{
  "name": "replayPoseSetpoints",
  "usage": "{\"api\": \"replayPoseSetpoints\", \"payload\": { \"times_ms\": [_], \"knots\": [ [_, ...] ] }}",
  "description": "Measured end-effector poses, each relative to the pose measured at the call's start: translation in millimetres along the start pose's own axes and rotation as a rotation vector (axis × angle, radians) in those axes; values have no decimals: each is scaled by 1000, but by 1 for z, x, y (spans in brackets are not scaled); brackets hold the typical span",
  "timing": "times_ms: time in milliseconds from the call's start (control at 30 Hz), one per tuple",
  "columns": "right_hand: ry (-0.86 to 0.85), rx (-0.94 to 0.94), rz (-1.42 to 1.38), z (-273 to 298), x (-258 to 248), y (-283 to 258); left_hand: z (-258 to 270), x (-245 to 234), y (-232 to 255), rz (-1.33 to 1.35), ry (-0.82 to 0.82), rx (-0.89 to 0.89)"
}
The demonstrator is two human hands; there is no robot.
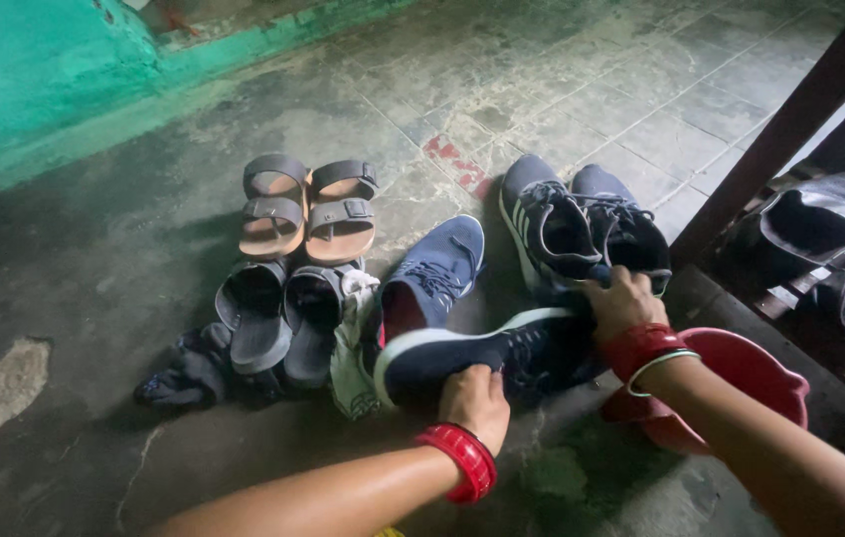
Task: The person wipes a pair of blue sneakers with a cloth, dipping the cloth into a pink bucket of water as needed. After cleaning, the person places the sneakers on a wooden shoe rack.
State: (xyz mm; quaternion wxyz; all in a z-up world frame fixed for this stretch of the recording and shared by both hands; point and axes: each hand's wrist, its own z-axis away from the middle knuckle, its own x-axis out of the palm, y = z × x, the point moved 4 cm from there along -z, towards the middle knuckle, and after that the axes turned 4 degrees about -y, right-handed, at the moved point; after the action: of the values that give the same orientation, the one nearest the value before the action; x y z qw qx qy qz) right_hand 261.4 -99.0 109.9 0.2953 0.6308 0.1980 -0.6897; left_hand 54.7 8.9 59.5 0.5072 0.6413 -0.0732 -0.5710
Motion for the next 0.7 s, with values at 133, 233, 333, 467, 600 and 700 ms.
{"api": "replayPoseSetpoints", "payload": {
  "times_ms": [133, 233, 333, 467, 600, 700],
  "knots": [
    [-63, 54, -60, 7, -1, 7, 8, 19, -23, 193, 38, -251],
    [16, 33, -92, 7, -14, 3, 16, 35, -37, 271, 8, -375],
    [73, 34, -231, 1, -29, -3, 6, 33, -40, 252, -153, -447],
    [197, -30, -359, -4, -51, -13, -30, 0, -20, 303, -478, -500],
    [211, -3, -443, 2, -80, -12, -38, -53, 7, -31, -568, -359],
    [278, -10, -408, 19, -118, 6, -38, -72, 41, -256, -540, -171]
  ]
}}
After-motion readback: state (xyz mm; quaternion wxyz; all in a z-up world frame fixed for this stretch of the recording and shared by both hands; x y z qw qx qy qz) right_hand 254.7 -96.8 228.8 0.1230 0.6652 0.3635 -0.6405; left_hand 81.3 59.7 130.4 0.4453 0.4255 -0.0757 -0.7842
